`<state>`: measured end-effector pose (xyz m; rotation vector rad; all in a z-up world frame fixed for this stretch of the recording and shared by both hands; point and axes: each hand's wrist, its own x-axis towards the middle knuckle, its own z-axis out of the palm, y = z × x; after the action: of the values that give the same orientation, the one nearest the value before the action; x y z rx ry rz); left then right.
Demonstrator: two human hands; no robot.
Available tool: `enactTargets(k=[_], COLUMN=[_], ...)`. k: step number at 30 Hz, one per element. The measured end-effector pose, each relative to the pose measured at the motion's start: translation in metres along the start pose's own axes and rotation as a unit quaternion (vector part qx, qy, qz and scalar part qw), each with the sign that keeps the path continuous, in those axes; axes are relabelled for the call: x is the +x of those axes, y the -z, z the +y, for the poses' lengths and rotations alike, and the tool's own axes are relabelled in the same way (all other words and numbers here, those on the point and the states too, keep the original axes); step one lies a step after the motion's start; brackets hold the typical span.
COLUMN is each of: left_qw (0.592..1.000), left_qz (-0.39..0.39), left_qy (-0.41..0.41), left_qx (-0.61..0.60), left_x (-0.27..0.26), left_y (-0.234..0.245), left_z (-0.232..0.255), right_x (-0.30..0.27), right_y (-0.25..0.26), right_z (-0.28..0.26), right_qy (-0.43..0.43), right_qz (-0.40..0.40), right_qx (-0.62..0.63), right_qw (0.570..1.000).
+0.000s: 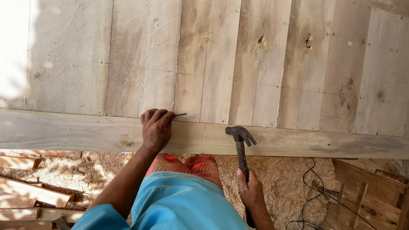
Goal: The person uses a hammer to drive nails into a wooden plank that is part of a larger wooden panel. The person holds the nail with one hand and strikes it with the hammer using the other hand, working along the edge of the plank.
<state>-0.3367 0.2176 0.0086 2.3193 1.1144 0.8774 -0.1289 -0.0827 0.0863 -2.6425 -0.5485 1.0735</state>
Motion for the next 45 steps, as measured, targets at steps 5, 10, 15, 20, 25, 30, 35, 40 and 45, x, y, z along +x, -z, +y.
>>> enactTargets(k=[5, 10, 15, 20, 25, 30, 35, 40, 45], left_qw=[1.0, 0.998, 0.998, 0.998, 0.998, 0.996, 0.998, 0.985, 0.994], left_qz=[-0.016, -0.057, -0.053, -0.059, -0.057, -0.085, -0.053, -0.104, -0.08], left_qy=[0.015, -0.009, -0.02, -0.027, -0.034, -0.021, -0.038, -0.131, -0.056], left_qx=[0.008, -0.01, -0.015, -0.012, -0.019, -0.02, 0.003, -0.038, -0.054], left_x=[-0.006, -0.008, -0.012, -0.013, -0.009, -0.016, 0.001, -0.022, -0.004], left_y=[0.025, 0.019, 0.018, 0.018, 0.019, 0.023, 0.022, 0.032, 0.062], left_z=[-0.028, -0.037, -0.038, -0.041, -0.042, -0.036, -0.033, 0.002, -0.019], right_x=[-0.014, -0.03, -0.043, -0.037, -0.01, -0.022, 0.01, 0.0, -0.021], right_y=[0.003, -0.006, -0.008, -0.047, -0.067, -0.051, -0.048, -0.032, -0.061], right_z=[-0.03, -0.076, -0.093, -0.11, -0.126, -0.113, -0.126, -0.094, -0.079], right_qy=[-0.009, -0.001, 0.11, 0.286, 0.189, 0.296, 0.197, 0.136, 0.075], right_qz=[-0.047, -0.074, -0.045, 0.03, 0.0, 0.036, -0.049, -0.021, 0.016], right_qx=[0.029, 0.027, 0.014, 0.075, -0.05, 0.05, -0.039, -0.018, 0.044], right_qw=[0.998, 0.997, 0.993, 0.955, 0.981, 0.953, 0.978, 0.99, 0.996])
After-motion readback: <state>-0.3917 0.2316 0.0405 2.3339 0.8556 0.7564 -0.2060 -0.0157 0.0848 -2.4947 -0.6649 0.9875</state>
